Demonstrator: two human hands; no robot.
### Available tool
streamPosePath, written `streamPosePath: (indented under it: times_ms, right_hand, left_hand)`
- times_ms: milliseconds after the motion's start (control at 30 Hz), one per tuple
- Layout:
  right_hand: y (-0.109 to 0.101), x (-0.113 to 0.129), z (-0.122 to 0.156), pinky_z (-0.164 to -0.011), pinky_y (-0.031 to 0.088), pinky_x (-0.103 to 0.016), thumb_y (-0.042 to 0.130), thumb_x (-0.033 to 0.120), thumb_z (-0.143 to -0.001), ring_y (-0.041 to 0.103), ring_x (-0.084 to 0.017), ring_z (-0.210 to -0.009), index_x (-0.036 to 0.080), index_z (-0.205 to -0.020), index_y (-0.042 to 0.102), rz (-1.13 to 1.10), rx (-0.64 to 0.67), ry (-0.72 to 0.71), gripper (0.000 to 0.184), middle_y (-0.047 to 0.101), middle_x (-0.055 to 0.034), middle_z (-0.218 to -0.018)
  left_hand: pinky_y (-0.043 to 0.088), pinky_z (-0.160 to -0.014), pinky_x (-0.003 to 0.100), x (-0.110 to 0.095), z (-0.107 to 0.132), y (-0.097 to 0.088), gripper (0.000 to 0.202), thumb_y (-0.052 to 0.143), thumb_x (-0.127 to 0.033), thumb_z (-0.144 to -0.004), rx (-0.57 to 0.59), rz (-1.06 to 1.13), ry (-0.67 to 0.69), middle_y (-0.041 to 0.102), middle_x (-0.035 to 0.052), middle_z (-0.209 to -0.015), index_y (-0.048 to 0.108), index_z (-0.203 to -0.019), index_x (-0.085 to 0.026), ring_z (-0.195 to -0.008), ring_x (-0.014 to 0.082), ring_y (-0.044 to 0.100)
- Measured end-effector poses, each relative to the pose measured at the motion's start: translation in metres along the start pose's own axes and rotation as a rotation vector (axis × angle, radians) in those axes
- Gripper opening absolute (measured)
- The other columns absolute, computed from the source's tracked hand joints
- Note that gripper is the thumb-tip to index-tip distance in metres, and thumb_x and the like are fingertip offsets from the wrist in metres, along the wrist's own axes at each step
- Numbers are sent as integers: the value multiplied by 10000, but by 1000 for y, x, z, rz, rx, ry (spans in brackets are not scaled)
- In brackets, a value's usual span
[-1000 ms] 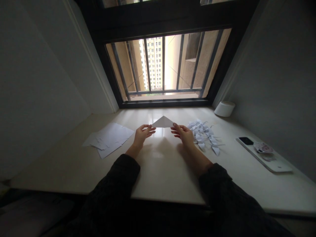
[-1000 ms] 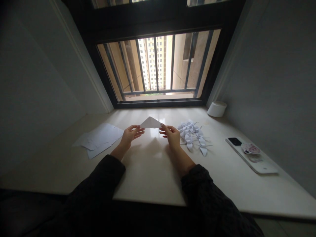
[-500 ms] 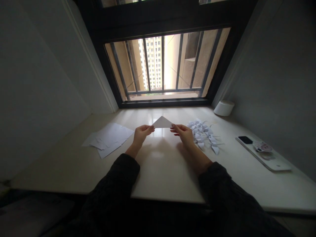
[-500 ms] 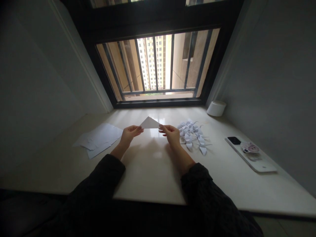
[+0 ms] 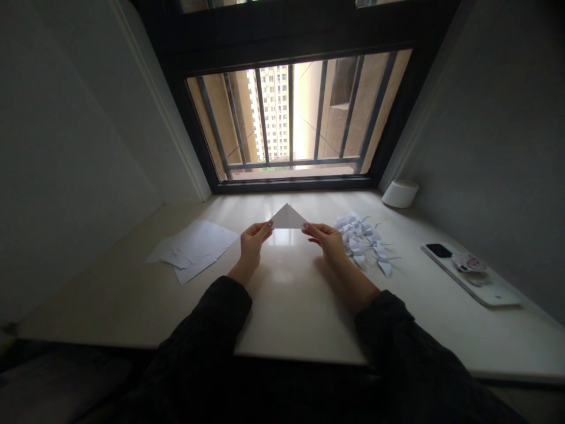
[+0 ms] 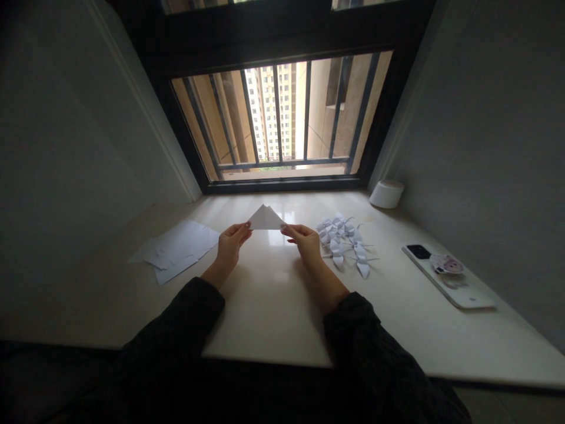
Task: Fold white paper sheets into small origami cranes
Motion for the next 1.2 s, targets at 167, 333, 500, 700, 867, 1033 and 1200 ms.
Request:
streamPosePath:
  times_ms: [167,333,500,700,867,1033,1200]
  right_hand:
    - [3,5,5,-535,467,-229,807,462,-530,709,-242,-790,177,-619,660,75,22,10,333,724,-67,-685]
    - [3,2,5,-562,479,-219,805,460,-535,704,-221,-823,187,-602,619,-23,3,97,337,726,-53,-710]
    - [3,-5,2,-590,491,-219,819,406,-526,693,-184,-798,196,-631,638,-123,-40,154,297,719,-28,-721]
    - [1,1,0,-637,520,-282,817,403,-537,663,-167,-680,187,-648,665,-52,-77,-94,286,701,-23,-669]
    - [2,10,3,-591,516,-289,801,455,-544,611,-145,-587,188,-638,655,57,-16,-179,318,687,-21,-627]
    - [8,13,10,-569,491,-262,803,433,-562,580,-120,-557,192,-618,645,70,84,-168,294,678,-11,-608]
    - [10,10,13,-590,495,-266,800,421,-576,618,-137,-603,185,-622,647,50,99,-156,285,683,-17,-622]
  left_hand:
    - [490,-848,315,-1,-1,-1,267,832,-311,-536,2,3,50,687,24,-758,695,-693,-145,-725,105,622]
    - [489,-870,327,3,-2,-2,264,841,-297,-521,21,37,0,687,25,-758,699,-684,-145,-734,108,624]
    - [481,-870,317,8,-1,0,285,844,-291,-513,21,62,-61,684,26,-753,702,-708,-139,-730,107,626]
    - [486,-800,294,2,2,0,390,830,-313,-532,52,-74,-76,688,41,-834,684,-863,-166,-785,138,638]
    - [485,-748,290,-11,6,3,523,793,-395,-584,156,-206,-49,697,64,-928,645,-1054,-219,-853,185,646]
    - [495,-734,308,-11,9,7,563,796,-394,-584,183,-161,-42,719,74,-895,658,-1091,-191,-790,191,655]
    - [495,-786,338,-8,10,8,434,806,-358,-565,123,-137,76,735,70,-874,720,-944,-166,-791,196,662]
Point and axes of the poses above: each hand's wrist, its own z-axis away from the middle knuckle, its own y-axis out of the palm, x = y × z, the point moved 2 cm from there along -z, towards the middle knuckle
